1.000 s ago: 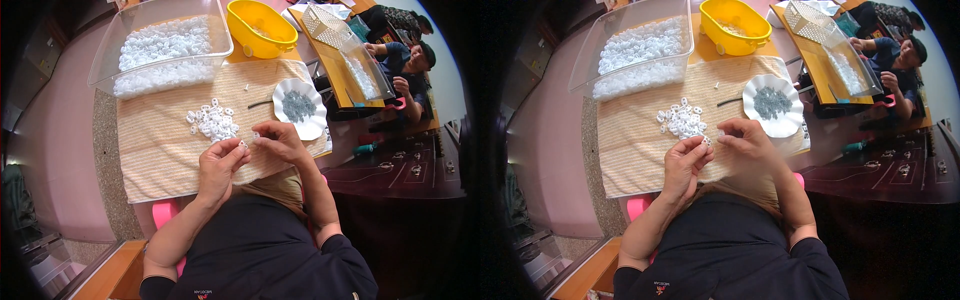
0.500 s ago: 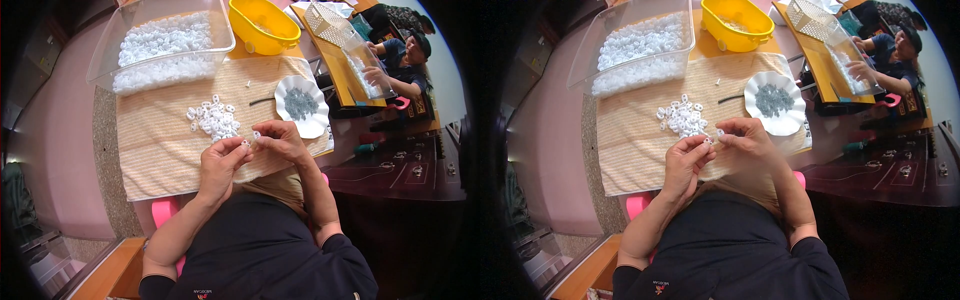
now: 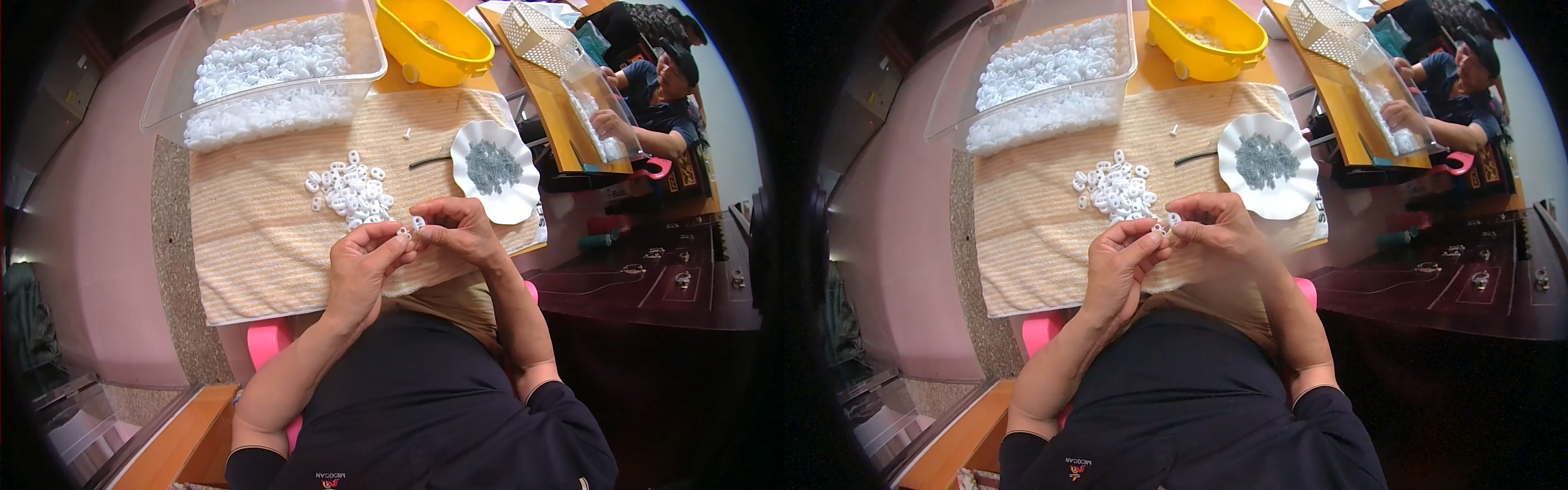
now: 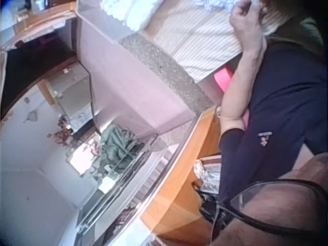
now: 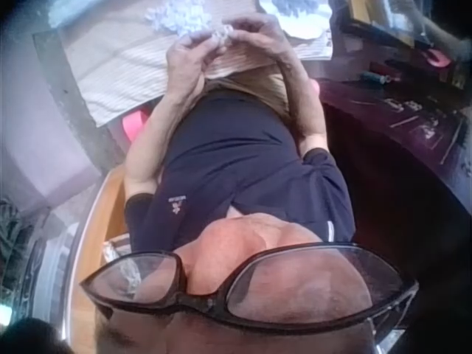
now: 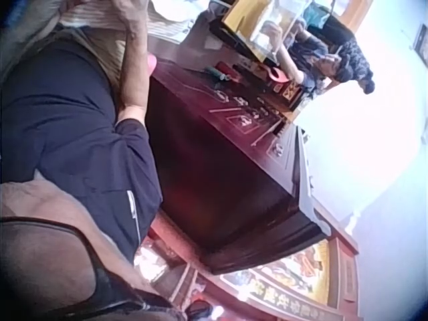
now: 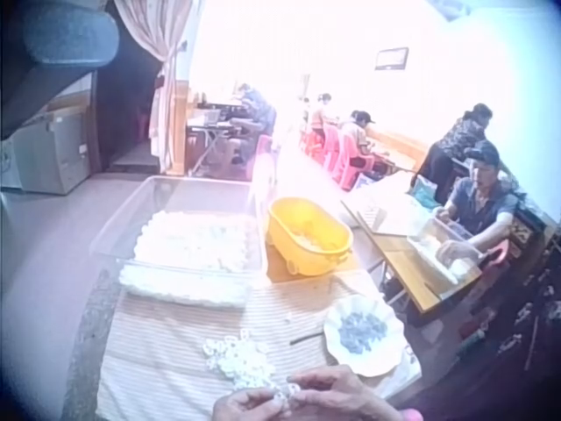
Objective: Assembling small plastic components by inserting metal pins manually.
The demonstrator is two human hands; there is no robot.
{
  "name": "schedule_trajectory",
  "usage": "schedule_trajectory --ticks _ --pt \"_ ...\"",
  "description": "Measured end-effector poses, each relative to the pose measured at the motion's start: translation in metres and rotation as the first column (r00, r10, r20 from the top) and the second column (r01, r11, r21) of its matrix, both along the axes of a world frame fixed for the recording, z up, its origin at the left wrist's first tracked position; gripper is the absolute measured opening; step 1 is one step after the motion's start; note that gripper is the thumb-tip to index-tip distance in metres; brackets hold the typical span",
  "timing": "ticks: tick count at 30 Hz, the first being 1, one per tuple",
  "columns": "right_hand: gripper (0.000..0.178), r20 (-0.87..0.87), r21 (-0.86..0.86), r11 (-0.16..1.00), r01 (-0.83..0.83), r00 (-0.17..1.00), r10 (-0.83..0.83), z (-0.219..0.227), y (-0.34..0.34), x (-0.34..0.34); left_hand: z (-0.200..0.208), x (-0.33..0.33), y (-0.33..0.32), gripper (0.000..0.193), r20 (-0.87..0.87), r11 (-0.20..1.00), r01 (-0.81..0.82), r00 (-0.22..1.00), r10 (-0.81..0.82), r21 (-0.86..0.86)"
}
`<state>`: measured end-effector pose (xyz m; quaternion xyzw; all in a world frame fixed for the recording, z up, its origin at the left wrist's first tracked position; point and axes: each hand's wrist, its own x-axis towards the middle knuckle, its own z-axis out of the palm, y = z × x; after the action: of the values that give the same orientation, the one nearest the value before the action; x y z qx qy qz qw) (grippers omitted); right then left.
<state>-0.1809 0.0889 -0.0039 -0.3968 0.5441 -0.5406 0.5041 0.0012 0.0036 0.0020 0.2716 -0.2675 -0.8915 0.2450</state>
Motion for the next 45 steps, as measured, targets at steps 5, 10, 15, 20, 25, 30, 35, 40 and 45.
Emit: schedule_trajectory --ticks 5,10,15,20,25,30,35,40,45 --pt "0.029 -0.003 -0.001 1.0 0.0 1.0 0.0 0.0051 -0.0001 0.0019 0.0007 -0.0001 -0.0003 0.019 0.007 1.0 0.002 1.0 -0.002 -0.004" --pt "0.03 0.002 0.008 1.0 0.02 1.0 -0.02 0.0068 0.0001 0.0036 -0.001 0.0 -0.0005 0.019 -0.014 1.0 0.001 1.0 -0.001 -0.004" --pt "0.03 0.011 -0.006 1.0 0.008 1.0 -0.008 0.0063 0.0009 0.0037 -0.0005 -0.0001 -0.0006 0.018 -0.013 1.0 0.001 1.0 -0.001 -0.003" --pt "0.03 -0.01 0.012 1.0 0.008 1.0 -0.008 0.0032 0.0022 0.002 -0.0009 0.0004 -0.0005 0.017 0.001 1.0 0.004 1.0 -0.004 -0.008" --pt "0.031 -0.008 0.004 1.0 -0.004 1.0 0.004 0.0025 0.0024 0.0018 0.0006 -0.0002 0.0001 0.016 0.005 1.0 0.0 1.0 0.0 -0.008" --pt "0.03 -0.001 -0.001 1.0 0.0 1.0 0.0 0.0024 0.0022 0.0024 -0.0022 0.0 0.0003 0.016 -0.004 1.0 0.008 1.0 -0.008 -0.011" --pt "0.03 -0.027 -0.01 1.0 -0.01 1.0 0.009 0.0076 0.0011 0.0037 -0.0023 0.0 0.0005 0.017 0.003 1.0 0.012 1.0 -0.012 -0.012" --pt "0.03 -0.05 0.012 0.999 -0.032 0.998 0.033 0.0064 0.0019 0.0023 -0.0021 0.0002 0.0007 0.018 0.014 1.0 0.025 1.0 -0.025 -0.019" --pt "0.029 -0.025 0.02 0.999 -0.044 0.999 0.045 0.006 0.0021 0.0031 -0.0015 -0.0002 0.0009 0.018 0.027 0.999 0.038 0.999 -0.037 -0.018"
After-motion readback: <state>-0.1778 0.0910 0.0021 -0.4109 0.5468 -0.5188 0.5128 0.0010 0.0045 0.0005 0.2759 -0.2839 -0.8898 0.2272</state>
